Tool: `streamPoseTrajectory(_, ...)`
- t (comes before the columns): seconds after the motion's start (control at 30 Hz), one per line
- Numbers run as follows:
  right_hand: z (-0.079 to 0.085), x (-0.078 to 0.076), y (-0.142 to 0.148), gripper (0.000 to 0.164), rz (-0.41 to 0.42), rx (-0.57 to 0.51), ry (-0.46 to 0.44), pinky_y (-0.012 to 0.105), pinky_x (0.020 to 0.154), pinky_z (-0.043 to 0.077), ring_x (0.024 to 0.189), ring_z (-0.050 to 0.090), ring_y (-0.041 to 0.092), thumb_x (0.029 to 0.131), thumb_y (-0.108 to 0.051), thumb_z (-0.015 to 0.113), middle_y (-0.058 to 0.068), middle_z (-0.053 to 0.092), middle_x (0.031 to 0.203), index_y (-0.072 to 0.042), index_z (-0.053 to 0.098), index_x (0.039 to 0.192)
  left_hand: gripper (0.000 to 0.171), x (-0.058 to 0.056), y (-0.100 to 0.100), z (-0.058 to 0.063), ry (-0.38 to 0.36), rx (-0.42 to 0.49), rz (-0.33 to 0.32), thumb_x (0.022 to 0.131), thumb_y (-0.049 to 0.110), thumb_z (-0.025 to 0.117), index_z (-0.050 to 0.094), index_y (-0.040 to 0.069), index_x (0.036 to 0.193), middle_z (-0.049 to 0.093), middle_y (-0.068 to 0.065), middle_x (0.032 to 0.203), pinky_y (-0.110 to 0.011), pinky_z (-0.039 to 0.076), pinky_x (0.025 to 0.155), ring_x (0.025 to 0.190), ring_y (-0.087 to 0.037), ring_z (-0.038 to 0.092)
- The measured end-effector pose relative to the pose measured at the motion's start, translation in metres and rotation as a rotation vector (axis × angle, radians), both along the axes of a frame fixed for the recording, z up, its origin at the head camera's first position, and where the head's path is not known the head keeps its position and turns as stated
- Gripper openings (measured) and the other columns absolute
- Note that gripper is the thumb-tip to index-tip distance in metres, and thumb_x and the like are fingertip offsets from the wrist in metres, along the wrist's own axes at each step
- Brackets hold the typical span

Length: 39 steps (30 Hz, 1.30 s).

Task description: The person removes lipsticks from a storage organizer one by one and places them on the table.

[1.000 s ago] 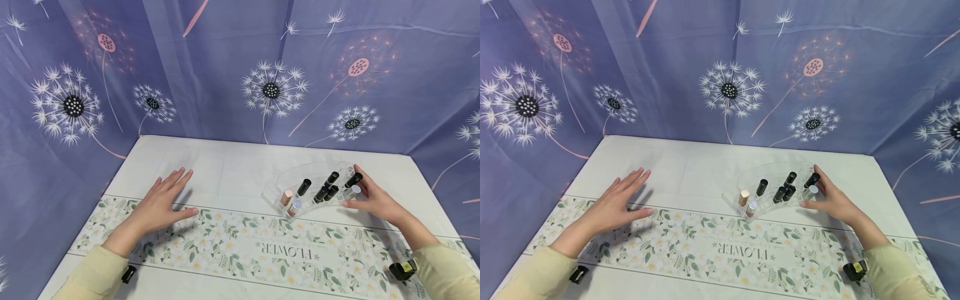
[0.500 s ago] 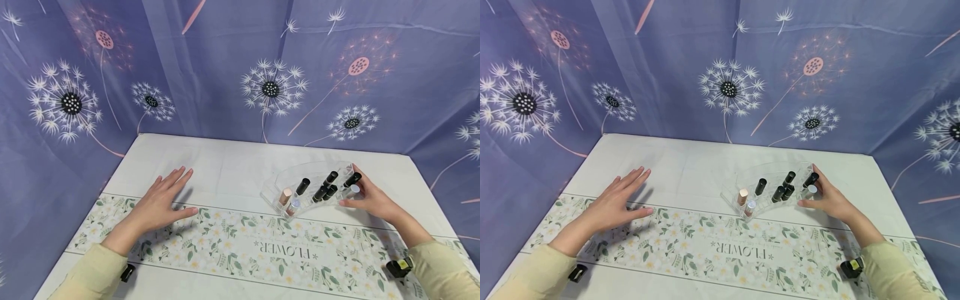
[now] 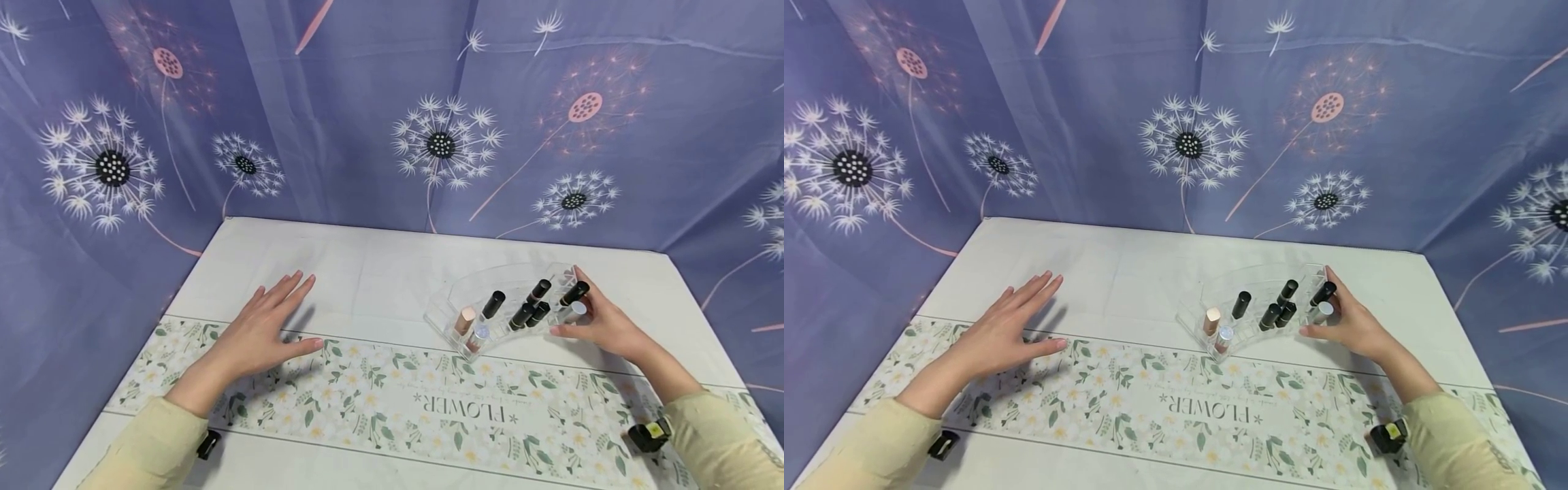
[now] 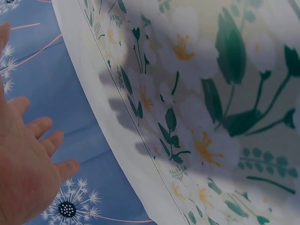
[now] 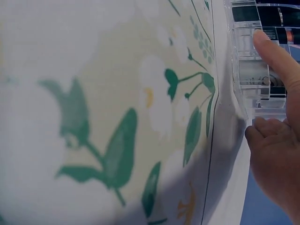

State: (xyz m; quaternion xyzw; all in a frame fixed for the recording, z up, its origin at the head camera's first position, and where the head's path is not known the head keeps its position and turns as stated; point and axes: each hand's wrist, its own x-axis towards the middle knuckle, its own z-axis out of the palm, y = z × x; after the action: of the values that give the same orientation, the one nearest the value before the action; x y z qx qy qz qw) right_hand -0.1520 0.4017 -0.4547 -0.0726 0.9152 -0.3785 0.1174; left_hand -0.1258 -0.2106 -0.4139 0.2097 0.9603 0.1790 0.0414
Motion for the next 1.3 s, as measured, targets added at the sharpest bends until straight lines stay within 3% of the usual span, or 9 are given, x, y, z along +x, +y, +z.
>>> streamPoseTrajectory(0.17, 0.0, 0.0, 0.001, 0.132, -0.015, 0.006, -0.002, 0.003, 0.088, 0.04, 0.148, 0.033, 0.061, 0.091, -0.028, 0.089, 0.039, 0.006, 0.171, -0.023, -0.016, 0.171, 0.106, 0.0, 0.001, 0.0, -0.003, 0.017, -0.001, 0.093, 0.072, 0.068, 0.017, 0.026, 0.174, 0.016, -0.008, 0.179, -0.064, 0.01, 0.131, 0.164, -0.038, 0.017)
streamPoseTrajectory(0.27, 0.0, 0.0, 0.001, 0.132, -0.026, 0.025, 0.004, 0.008, 0.09, 0.043, 0.147, 0.037, 0.058, 0.091, -0.031, 0.089, 0.04, 0.011, 0.17, -0.023, -0.015, 0.171, 0.106, 0.0, 0.003, 0.0, -0.003, 0.023, -0.005, 0.093, 0.072, 0.069, 0.017, 0.027, 0.174, 0.017, -0.008, 0.179, -0.065, 0.01, 0.131, 0.164, -0.037, 0.017)
streamPoseTrajectory(0.43, -0.001, 0.002, 0.0, 0.131, -0.03, 0.05, 0.021, 0.031, 0.096, 0.051, 0.132, 0.055, 0.049, 0.091, -0.031, 0.089, 0.043, 0.023, 0.166, -0.02, -0.013, 0.172, 0.105, -0.001, 0.003, -0.001, -0.008, 0.028, -0.011, 0.094, 0.072, 0.068, 0.017, 0.026, 0.174, 0.015, -0.007, 0.179, -0.066, 0.01, 0.131, 0.164, -0.036, 0.016)
streamPoseTrajectory(0.53, -0.001, 0.003, -0.003, 0.13, -0.035, 0.063, 0.029, 0.033, 0.093, 0.053, 0.125, 0.059, 0.043, 0.091, -0.031, 0.089, 0.042, 0.026, 0.164, -0.019, -0.012, 0.172, 0.105, -0.001, 0.004, -0.002, -0.004, 0.032, -0.012, 0.094, 0.072, 0.069, 0.017, 0.026, 0.174, 0.016, -0.008, 0.179, -0.065, 0.01, 0.131, 0.164, -0.036, 0.016)
streamPoseTrajectory(0.6, -0.001, 0.003, -0.005, 0.13, -0.034, 0.051, 0.028, 0.038, 0.097, 0.055, 0.133, 0.054, 0.047, 0.091, -0.029, 0.089, 0.041, 0.021, 0.167, -0.02, -0.012, 0.172, 0.105, -0.001, 0.004, -0.003, 0.001, 0.033, -0.014, 0.094, 0.072, 0.069, 0.018, 0.026, 0.174, 0.017, -0.009, 0.179, -0.065, 0.011, 0.131, 0.164, -0.036, 0.017)
streamPoseTrajectory(0.67, -0.001, 0.003, -0.009, 0.131, -0.033, 0.023, 0.022, 0.051, 0.107, 0.052, 0.142, 0.046, 0.055, 0.09, -0.028, 0.09, 0.04, 0.014, 0.17, -0.021, -0.013, 0.172, 0.105, -0.001, 0.005, -0.003, -0.003, 0.038, -0.018, 0.094, 0.071, 0.069, 0.018, 0.026, 0.174, 0.017, -0.009, 0.179, -0.065, 0.01, 0.131, 0.164, -0.036, 0.016)
streamPoseTrajectory(0.77, -0.003, 0.003, -0.015, 0.133, -0.031, -0.022, 0.011, 0.073, 0.115, 0.035, 0.15, 0.025, 0.064, 0.089, -0.026, 0.091, 0.037, 0.002, 0.172, -0.022, -0.013, 0.172, 0.104, -0.001, 0.007, -0.003, -0.009, 0.048, -0.031, 0.094, 0.071, 0.069, 0.018, 0.027, 0.174, 0.017, -0.01, 0.179, -0.066, 0.01, 0.131, 0.164, -0.036, 0.016)
streamPoseTrajectory(0.8, -0.003, 0.004, -0.017, 0.133, -0.034, -0.026, 0.012, 0.075, 0.115, 0.032, 0.15, 0.023, 0.064, 0.088, -0.026, 0.091, 0.037, 0.002, 0.172, -0.022, -0.012, 0.172, 0.104, -0.001, 0.008, -0.003, -0.01, 0.049, -0.034, 0.094, 0.07, 0.069, 0.018, 0.027, 0.174, 0.017, -0.01, 0.179, -0.066, 0.01, 0.131, 0.164, -0.036, 0.016)
streamPoseTrajectory(1.3, -0.007, 0.005, -0.048, 0.135, -0.067, 0.007, 0.079, 0.077, 0.114, 0.035, 0.148, 0.033, 0.061, 0.084, -0.034, 0.094, 0.041, 0.021, 0.167, -0.017, -0.005, 0.173, 0.106, -0.002, 0.012, -0.005, -0.02, 0.049, -0.04, 0.094, 0.072, 0.068, 0.014, 0.029, 0.174, 0.013, -0.004, 0.18, -0.062, 0.009, 0.132, 0.165, -0.035, 0.015)
